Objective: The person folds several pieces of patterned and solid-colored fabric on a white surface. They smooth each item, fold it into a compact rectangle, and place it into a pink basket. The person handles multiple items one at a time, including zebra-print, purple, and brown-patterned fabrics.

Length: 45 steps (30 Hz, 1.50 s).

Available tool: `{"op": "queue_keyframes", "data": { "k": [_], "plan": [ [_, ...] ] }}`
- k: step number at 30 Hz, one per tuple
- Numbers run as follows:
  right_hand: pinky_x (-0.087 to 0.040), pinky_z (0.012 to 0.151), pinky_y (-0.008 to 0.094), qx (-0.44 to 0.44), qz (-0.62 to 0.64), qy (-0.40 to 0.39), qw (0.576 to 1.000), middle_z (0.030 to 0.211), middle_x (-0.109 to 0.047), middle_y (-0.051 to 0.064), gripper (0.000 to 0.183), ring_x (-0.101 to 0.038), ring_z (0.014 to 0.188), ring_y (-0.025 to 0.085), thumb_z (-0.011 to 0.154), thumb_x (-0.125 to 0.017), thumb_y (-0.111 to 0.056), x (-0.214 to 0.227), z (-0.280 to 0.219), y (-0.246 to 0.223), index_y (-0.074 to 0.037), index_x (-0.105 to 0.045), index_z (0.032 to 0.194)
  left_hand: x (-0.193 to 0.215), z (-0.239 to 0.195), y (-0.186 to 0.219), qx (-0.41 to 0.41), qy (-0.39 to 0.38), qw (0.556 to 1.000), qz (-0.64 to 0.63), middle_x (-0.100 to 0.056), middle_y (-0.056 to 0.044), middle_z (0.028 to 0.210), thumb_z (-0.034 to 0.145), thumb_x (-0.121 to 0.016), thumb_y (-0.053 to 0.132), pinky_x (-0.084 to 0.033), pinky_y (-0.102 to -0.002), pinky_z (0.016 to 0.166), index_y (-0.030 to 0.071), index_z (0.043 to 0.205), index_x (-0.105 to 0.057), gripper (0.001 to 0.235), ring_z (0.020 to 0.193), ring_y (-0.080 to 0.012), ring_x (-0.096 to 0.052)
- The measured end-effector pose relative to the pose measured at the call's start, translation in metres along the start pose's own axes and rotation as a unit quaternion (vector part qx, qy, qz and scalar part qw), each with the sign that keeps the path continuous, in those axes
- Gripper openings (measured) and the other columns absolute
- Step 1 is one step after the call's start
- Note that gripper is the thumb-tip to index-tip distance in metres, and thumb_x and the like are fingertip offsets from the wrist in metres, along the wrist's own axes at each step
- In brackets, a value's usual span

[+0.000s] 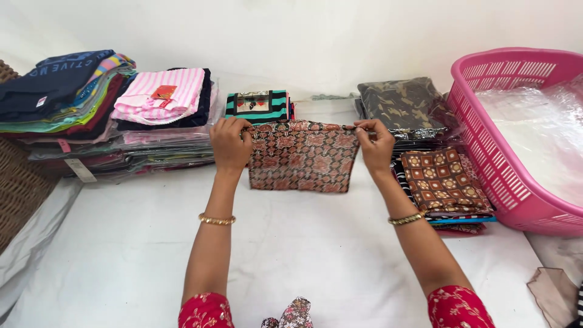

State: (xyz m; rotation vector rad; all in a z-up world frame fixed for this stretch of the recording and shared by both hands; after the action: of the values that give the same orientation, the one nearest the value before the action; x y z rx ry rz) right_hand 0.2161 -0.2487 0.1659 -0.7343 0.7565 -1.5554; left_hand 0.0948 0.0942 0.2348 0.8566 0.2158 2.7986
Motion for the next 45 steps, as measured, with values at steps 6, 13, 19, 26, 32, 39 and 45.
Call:
{"op": "queue_keyframes", "data": {
  "k": [6, 13, 19, 26, 32, 39, 45],
  "plan": [
    [-0.045, 0.057, 0.019, -0.014, -0.046, -0.105, 0.993, 0.095, -0.076, 0.0, 0.002, -0.059, 0.067, 0.003, 0.092, -0.069, -0.007, 0.049, -0.061, -0.029, -0.006, -0.069, 0.09, 0.063, -0.045, 0.04, -0.025, -0.053, 0.994, -0.097, -0.067, -0.003, 0.087, 0.085, -0.065, 0.0, -0.043, -0.043, 0.086, 0.011, 0.085, -0.07, 0.012, 0.092, -0.0266, -0.061],
    [-0.045, 0.053, 0.024, -0.068, -0.145, -0.31, 0.937, 0.086, -0.077, -0.002, 0.012, -0.064, 0.066, 0.008, 0.083, -0.07, -0.005, 0.081, -0.166, -0.046, -0.01, -0.074, 0.093, 0.1, -0.15, 0.063, -0.037, -0.247, 0.956, -0.152, -0.07, -0.004, 0.085, 0.082, -0.066, -0.001, -0.046, -0.042, 0.091, 0.011, 0.089, -0.075, 0.017, 0.091, -0.0247, -0.064],
    [-0.056, 0.072, 0.029, -0.079, -0.207, -0.424, 0.878, 0.097, -0.078, 0.002, 0.037, -0.071, 0.081, 0.015, 0.076, -0.066, 0.003, 0.085, -0.221, -0.055, -0.014, -0.077, 0.107, 0.124, -0.207, 0.068, 0.054, -0.381, 0.912, -0.139, -0.07, -0.004, 0.081, 0.083, -0.071, 0.009, -0.045, -0.041, 0.093, 0.007, 0.091, -0.075, 0.009, 0.088, -0.024, -0.063],
    [-0.058, 0.074, 0.028, -0.185, -0.132, -0.464, 0.856, 0.093, -0.077, 0.005, 0.028, -0.072, 0.079, 0.013, 0.079, -0.067, 0.004, 0.099, -0.264, -0.019, -0.008, -0.077, 0.103, 0.128, -0.241, 0.058, 0.131, -0.457, 0.867, -0.15, -0.071, -0.003, 0.08, 0.082, -0.075, 0.017, -0.045, -0.04, 0.092, 0.008, 0.09, -0.076, 0.012, 0.086, -0.024, -0.063],
    [-0.053, 0.063, 0.025, -0.299, -0.128, -0.397, 0.858, 0.077, -0.075, 0.002, 0.016, -0.061, 0.068, 0.006, 0.087, -0.077, -0.012, 0.107, -0.258, 0.007, -0.007, -0.079, 0.102, 0.112, -0.242, 0.043, 0.162, -0.448, 0.859, -0.19, -0.073, -0.004, 0.083, 0.085, -0.075, 0.024, -0.047, -0.04, 0.089, 0.008, 0.089, -0.075, 0.017, 0.085, -0.0249, -0.066],
    [-0.05, 0.06, 0.028, -0.222, -0.271, -0.349, 0.869, 0.073, -0.074, 0.005, 0.019, -0.061, 0.061, 0.011, 0.092, -0.072, -0.023, 0.069, -0.185, 0.008, -0.009, -0.078, 0.104, 0.052, -0.221, 0.005, 0.244, -0.42, 0.87, -0.079, -0.071, -0.009, 0.082, 0.089, -0.071, 0.034, -0.051, -0.041, 0.071, 0.014, 0.1, -0.074, 0.022, 0.077, -0.029, -0.067],
    [-0.053, 0.065, 0.031, -0.215, -0.329, -0.353, 0.849, 0.077, -0.076, 0.005, 0.024, -0.07, 0.066, 0.015, 0.093, -0.071, -0.031, 0.036, -0.154, 0.024, -0.011, -0.077, 0.106, 0.004, -0.224, -0.026, 0.28, -0.438, 0.854, -0.012, -0.074, -0.004, 0.081, 0.091, -0.071, 0.036, -0.052, -0.042, 0.067, 0.02, 0.104, -0.072, 0.021, 0.075, -0.027, -0.068]
  ]
}}
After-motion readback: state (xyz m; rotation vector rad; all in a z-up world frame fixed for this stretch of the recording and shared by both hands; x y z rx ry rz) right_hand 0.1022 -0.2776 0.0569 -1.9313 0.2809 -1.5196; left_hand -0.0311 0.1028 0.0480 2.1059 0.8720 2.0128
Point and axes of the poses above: each hand's wrist, its own z-axis towards the middle knuckle, its own x-axis out of the back of the hand, y = z × x, the point moved 6 cm from there along z, towards the middle knuckle
